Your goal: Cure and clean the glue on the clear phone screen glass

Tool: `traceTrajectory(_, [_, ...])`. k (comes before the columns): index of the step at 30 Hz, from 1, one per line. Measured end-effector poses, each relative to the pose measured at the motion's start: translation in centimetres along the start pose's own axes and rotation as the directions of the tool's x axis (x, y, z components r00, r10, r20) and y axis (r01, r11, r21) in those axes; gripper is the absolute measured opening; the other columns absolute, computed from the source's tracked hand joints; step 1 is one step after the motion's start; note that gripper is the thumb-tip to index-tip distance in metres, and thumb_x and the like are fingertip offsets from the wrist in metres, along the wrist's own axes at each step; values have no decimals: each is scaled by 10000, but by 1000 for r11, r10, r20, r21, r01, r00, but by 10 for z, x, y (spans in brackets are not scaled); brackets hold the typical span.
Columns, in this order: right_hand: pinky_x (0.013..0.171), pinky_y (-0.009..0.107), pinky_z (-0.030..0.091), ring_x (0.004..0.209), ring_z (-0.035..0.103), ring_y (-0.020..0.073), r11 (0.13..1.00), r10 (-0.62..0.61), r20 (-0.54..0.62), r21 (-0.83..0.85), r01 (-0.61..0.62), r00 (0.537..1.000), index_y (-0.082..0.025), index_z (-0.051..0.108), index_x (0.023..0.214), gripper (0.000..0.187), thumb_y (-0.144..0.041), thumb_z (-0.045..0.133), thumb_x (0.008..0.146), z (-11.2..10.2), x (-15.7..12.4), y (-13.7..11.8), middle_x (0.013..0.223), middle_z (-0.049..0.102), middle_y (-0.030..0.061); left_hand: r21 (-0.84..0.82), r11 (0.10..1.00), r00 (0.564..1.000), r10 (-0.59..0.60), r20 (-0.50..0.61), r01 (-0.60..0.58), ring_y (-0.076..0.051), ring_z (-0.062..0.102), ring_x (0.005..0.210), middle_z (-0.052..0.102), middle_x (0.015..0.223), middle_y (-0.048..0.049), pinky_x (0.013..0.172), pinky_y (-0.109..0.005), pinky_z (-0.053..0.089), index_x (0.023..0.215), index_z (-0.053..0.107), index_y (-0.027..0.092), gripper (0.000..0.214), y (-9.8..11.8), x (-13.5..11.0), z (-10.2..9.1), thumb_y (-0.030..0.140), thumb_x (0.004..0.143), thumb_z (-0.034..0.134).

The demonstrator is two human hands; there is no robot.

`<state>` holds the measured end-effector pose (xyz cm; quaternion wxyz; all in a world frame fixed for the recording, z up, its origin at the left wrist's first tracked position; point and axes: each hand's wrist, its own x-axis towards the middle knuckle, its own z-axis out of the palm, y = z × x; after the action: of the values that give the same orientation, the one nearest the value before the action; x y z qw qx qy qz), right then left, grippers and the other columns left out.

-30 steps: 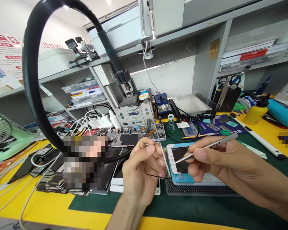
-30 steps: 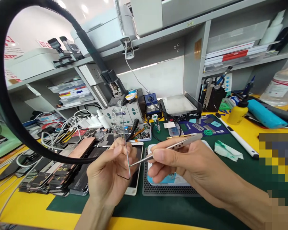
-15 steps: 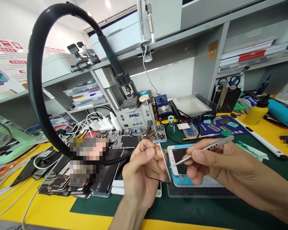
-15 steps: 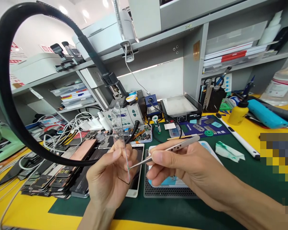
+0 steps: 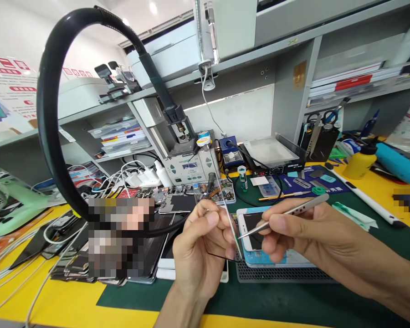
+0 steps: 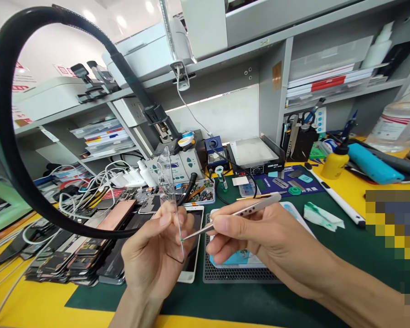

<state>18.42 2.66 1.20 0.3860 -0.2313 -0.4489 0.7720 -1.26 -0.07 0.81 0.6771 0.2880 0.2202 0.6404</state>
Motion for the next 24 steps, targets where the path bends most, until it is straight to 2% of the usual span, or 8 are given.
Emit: traceTrajectory(24, [674,221,596,706,748,151,998,-55,-38,-27,54,998,-213,825,892,95,-298,796,860,6,-1,-2,760,791,59,-55,998,1000,-1,11,2,-117,606,589,650,722,-22,452,-172,495,827,658,155,39,0,2,0,120,839,647])
